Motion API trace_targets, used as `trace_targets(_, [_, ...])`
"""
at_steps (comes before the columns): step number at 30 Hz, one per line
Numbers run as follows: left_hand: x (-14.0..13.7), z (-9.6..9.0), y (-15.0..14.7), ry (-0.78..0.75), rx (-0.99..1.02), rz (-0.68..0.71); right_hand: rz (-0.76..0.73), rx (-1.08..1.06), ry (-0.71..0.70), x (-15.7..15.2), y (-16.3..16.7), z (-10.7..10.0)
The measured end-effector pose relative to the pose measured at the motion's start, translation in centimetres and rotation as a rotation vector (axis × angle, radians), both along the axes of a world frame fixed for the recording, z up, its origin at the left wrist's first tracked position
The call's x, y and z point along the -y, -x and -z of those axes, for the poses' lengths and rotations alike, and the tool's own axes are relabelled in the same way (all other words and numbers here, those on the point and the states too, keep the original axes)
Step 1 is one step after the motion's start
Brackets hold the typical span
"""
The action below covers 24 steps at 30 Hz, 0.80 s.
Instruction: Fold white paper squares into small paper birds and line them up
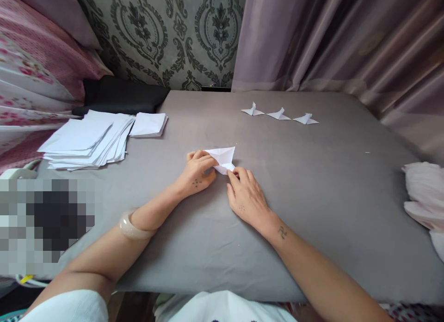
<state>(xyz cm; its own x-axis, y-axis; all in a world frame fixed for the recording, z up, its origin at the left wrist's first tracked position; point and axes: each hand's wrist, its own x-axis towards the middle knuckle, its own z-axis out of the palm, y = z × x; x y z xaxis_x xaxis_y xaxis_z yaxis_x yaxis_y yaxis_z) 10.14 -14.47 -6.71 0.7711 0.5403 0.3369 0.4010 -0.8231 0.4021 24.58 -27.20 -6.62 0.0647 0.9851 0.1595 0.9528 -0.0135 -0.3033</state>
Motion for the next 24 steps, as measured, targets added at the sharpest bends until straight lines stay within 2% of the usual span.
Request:
trace_targets(14, [-1.0,0.2,-0.5,0.248,-0.055,0.013,-0.001,0.02,-0.004,0.0,0.1,0.1])
trace_targets(19, [-1.4,0.3,-0.8,0.144,-0.049,0.067,0.001,0.013,-0.005,0.0,0.2,0.1])
trace_targets(24, [-1.2,0.3,-1.1,-0.107,0.024,0.068,0.013,0.012,0.004,-0.1,0.2,0.1])
